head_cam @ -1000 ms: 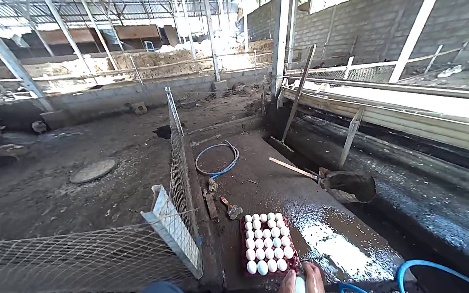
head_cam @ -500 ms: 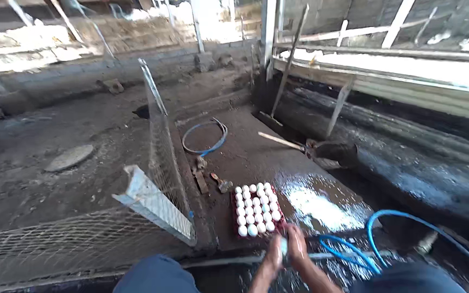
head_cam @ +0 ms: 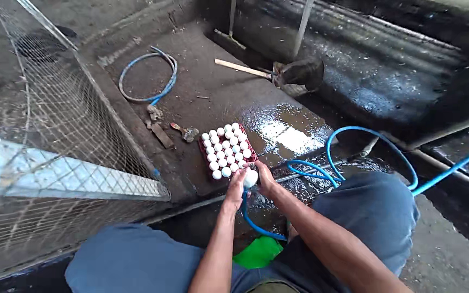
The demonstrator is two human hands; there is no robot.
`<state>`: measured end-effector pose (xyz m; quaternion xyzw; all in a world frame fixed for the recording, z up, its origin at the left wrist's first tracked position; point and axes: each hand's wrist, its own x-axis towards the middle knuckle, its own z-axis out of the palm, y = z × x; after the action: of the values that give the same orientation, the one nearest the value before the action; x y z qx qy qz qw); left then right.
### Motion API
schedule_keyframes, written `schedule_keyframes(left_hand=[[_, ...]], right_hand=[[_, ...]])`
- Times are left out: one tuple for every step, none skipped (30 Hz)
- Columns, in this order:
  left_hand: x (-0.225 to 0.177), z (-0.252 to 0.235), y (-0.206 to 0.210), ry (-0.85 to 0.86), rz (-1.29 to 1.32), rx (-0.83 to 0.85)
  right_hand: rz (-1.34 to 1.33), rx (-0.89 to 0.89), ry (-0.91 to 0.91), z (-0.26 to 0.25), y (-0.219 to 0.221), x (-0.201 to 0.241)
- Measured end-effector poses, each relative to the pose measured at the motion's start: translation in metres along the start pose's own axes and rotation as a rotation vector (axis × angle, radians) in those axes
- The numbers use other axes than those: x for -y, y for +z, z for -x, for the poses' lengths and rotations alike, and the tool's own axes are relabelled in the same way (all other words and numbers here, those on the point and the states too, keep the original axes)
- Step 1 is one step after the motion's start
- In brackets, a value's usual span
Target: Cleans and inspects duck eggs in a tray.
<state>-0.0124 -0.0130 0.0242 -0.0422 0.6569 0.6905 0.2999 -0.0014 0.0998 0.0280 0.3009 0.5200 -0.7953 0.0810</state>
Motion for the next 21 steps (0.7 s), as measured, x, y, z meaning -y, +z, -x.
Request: schedule_keyframes(left_hand=[[0.001, -0.001, -0.002, 0.016, 0.038, 0.000], [0.002, -0.003, 0.000, 0.055, 0.048, -0.001], [0.001, -0.003, 0.005, 0.087, 0.038, -0.002], [0.001, -0.001, 0.010, 0.098, 0.011, -0.009], [0.001, 0.001, 0.013, 0.090, -0.036, -0.012], [0.001, 0.003, 0.016, 0.080, -0.090, -0.044], [0.004, 0.002, 0.025, 0.081, -0.137, -0.150], [0.005, 0.002, 0.029, 0.083, -0.130, -0.187], [0.004, 0.002, 0.032, 0.092, -0.092, -0.212], [0.005, 0.000, 0.034, 0.113, -0.041, -0.240], [0.005, -0.002, 0.035, 0.124, -0.017, -0.251], [0.005, -0.004, 0.032, 0.105, -0.024, -0.230], [0.001, -0.006, 0.028, 0.051, -0.051, -0.204], [-0.002, -0.009, 0.025, -0.013, -0.080, -0.209], [-0.002, -0.013, 0.023, -0.063, -0.072, -0.219], [-0.003, -0.016, 0.021, -0.108, 0.008, -0.181], [-0.005, -0.018, 0.020, -0.152, 0.088, -0.125], [-0.005, -0.021, 0.019, -0.189, 0.141, -0.073], [-0.005, -0.026, 0.018, -0.217, 0.171, -0.029], [-0.004, -0.032, 0.015, -0.240, 0.199, -0.003], [-0.003, -0.038, 0.012, -0.252, 0.232, 0.013]], right_hand=[[0.127, -0.009, -0.094, 0.004, 0.003, -0.003], [0.281, -0.016, -0.178, 0.008, 0.006, -0.004], [0.389, -0.043, -0.239, 0.011, 0.008, -0.004], [0.417, -0.096, -0.271, 0.010, 0.009, -0.004], [0.385, -0.148, -0.261, 0.006, 0.008, -0.005], [0.322, -0.188, -0.215, -0.001, 0.005, -0.005], [0.259, -0.214, -0.155, -0.006, 0.004, -0.004], [0.231, -0.227, -0.120, -0.006, 0.005, -0.003], [0.256, -0.219, -0.135, -0.001, 0.008, -0.001], [0.327, -0.202, -0.179, 0.007, 0.011, 0.000], [0.393, -0.188, -0.217, 0.012, 0.013, 0.001], [0.422, -0.189, -0.227, 0.011, 0.013, 0.002], [0.427, -0.203, -0.203, 0.004, 0.011, 0.002], [0.412, -0.216, -0.143, -0.006, 0.007, 0.002], [0.379, -0.222, -0.061, -0.017, 0.003, -0.001], [0.338, -0.227, 0.018, -0.027, -0.003, -0.006], [0.301, -0.229, 0.071, -0.036, -0.008, -0.014], [0.275, -0.226, 0.105, -0.042, -0.013, -0.022], [0.266, -0.214, 0.133, -0.047, -0.018, -0.027], [0.286, -0.196, 0.159, -0.052, -0.023, -0.031], [0.329, -0.157, 0.193, -0.055, -0.028, -0.034]])
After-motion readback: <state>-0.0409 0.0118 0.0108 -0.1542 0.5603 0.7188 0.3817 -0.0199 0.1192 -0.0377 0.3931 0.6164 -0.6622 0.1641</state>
